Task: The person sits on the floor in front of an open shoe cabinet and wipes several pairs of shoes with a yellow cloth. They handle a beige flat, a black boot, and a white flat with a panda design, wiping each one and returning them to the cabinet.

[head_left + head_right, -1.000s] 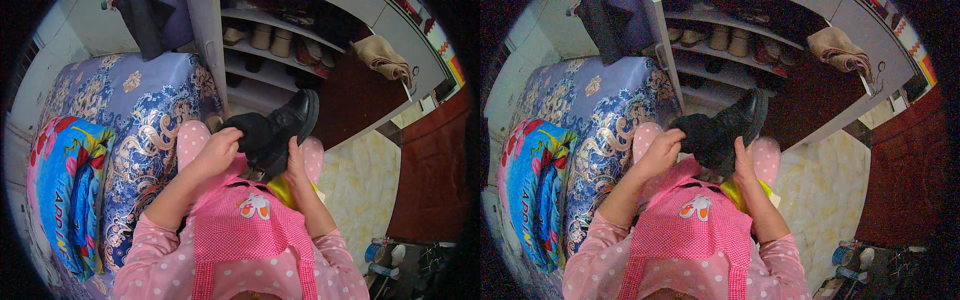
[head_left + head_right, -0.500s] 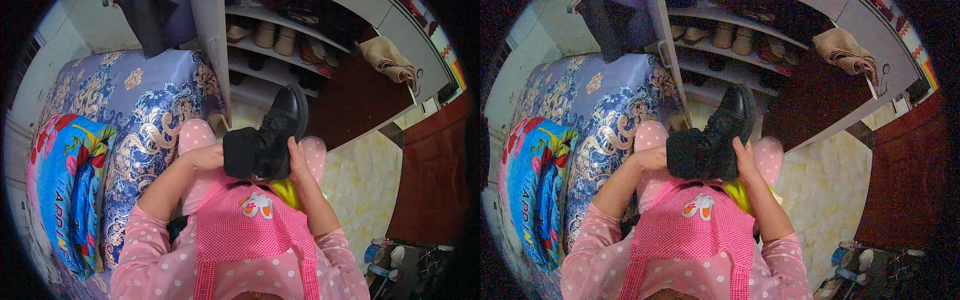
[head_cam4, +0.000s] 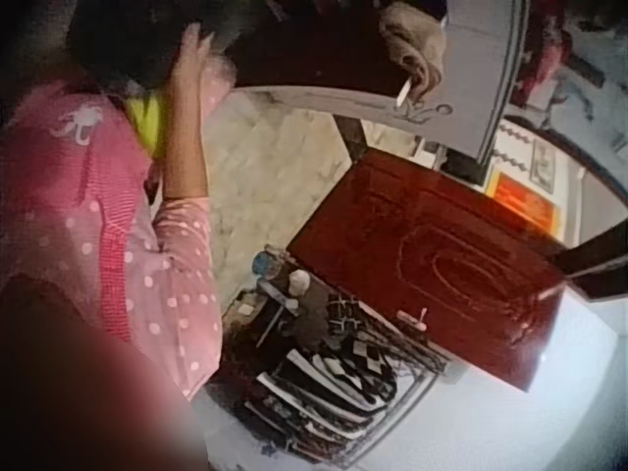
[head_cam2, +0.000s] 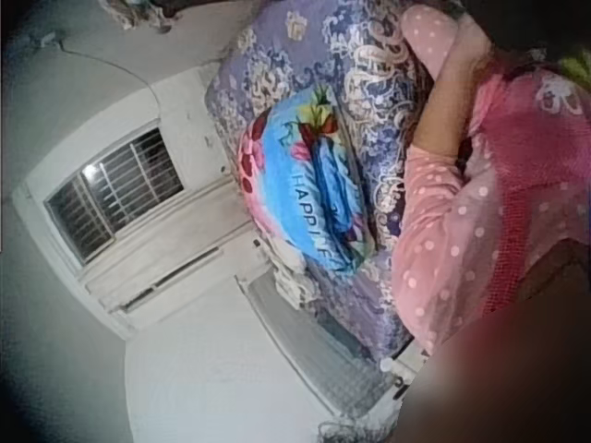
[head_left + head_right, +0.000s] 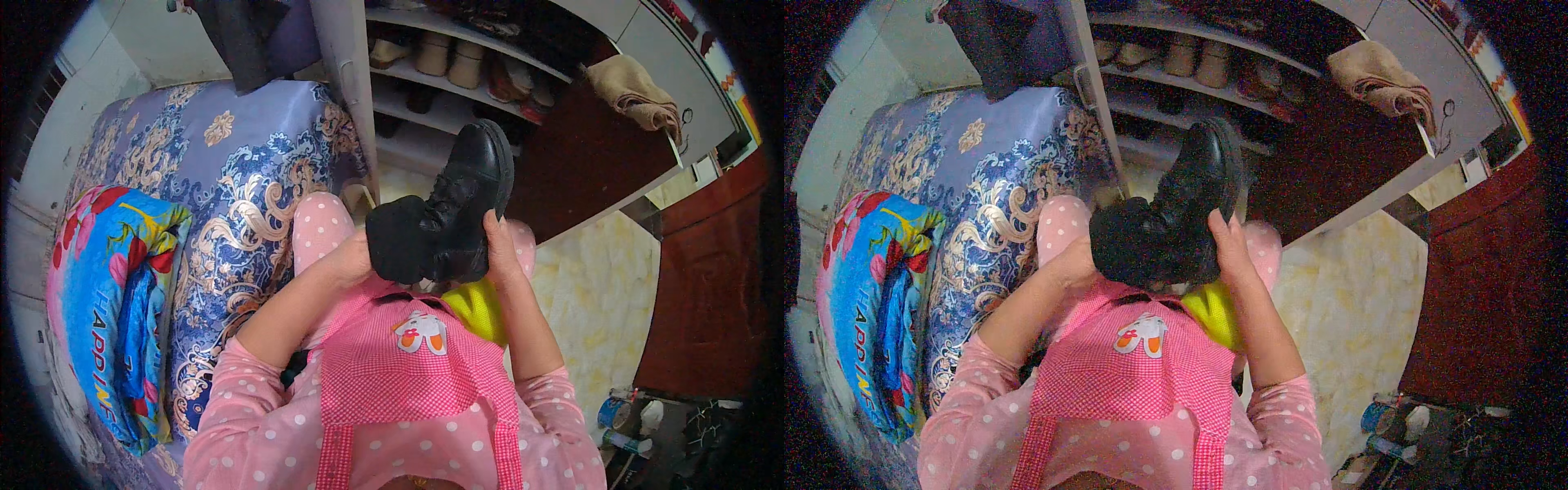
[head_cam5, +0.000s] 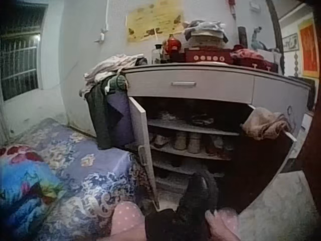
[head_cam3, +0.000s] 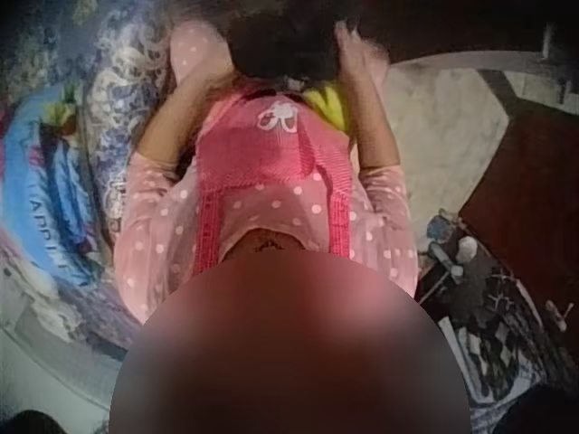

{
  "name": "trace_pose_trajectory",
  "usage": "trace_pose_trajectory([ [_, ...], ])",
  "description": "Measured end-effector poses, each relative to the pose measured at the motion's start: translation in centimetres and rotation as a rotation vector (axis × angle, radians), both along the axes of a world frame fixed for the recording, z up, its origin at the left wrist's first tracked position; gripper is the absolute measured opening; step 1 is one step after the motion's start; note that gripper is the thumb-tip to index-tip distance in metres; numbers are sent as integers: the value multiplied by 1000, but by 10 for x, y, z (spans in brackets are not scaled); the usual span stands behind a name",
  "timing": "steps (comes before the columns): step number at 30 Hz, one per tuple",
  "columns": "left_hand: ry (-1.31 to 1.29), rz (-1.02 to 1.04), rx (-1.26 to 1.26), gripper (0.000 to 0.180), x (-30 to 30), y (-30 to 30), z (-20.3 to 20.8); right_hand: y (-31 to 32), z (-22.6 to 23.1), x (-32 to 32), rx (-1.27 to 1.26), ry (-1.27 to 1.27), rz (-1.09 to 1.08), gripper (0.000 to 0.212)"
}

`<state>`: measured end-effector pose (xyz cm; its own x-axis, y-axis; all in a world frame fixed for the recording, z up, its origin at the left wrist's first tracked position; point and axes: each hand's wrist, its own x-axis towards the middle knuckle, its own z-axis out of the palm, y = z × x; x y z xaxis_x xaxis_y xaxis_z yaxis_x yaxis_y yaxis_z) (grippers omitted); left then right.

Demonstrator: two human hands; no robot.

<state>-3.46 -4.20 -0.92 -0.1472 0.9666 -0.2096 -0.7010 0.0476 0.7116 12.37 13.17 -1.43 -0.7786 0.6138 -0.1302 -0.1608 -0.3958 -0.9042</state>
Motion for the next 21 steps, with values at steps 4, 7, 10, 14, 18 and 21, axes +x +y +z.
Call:
trace_pose_trajectory([
  [4, 38, -18, 103, 40, 3, 3, 19, -1, -3, -2, -152, -18, 53, 65],
  [7, -12, 13, 36, 41, 3, -6, 7, -9, 2, -3, -249, -29, 152, 74],
  [10, -54, 5, 64, 42, 7, -11, 22, -8, -10, -5, -286, -38, 160, 68],
  [14, -125, 49, 26, 42, 5, -8, 25, -8, -19, -14, 264, -240, -63, 59],
  [18, 185, 81, 31, 37, 7, -3, -14, -33, -3, -14, 1109, -218, -351, 36],
  [21, 622, 27, 35, 31, 9, 2, -22, -62, -17, -22, 583, -185, -52, 31],
])
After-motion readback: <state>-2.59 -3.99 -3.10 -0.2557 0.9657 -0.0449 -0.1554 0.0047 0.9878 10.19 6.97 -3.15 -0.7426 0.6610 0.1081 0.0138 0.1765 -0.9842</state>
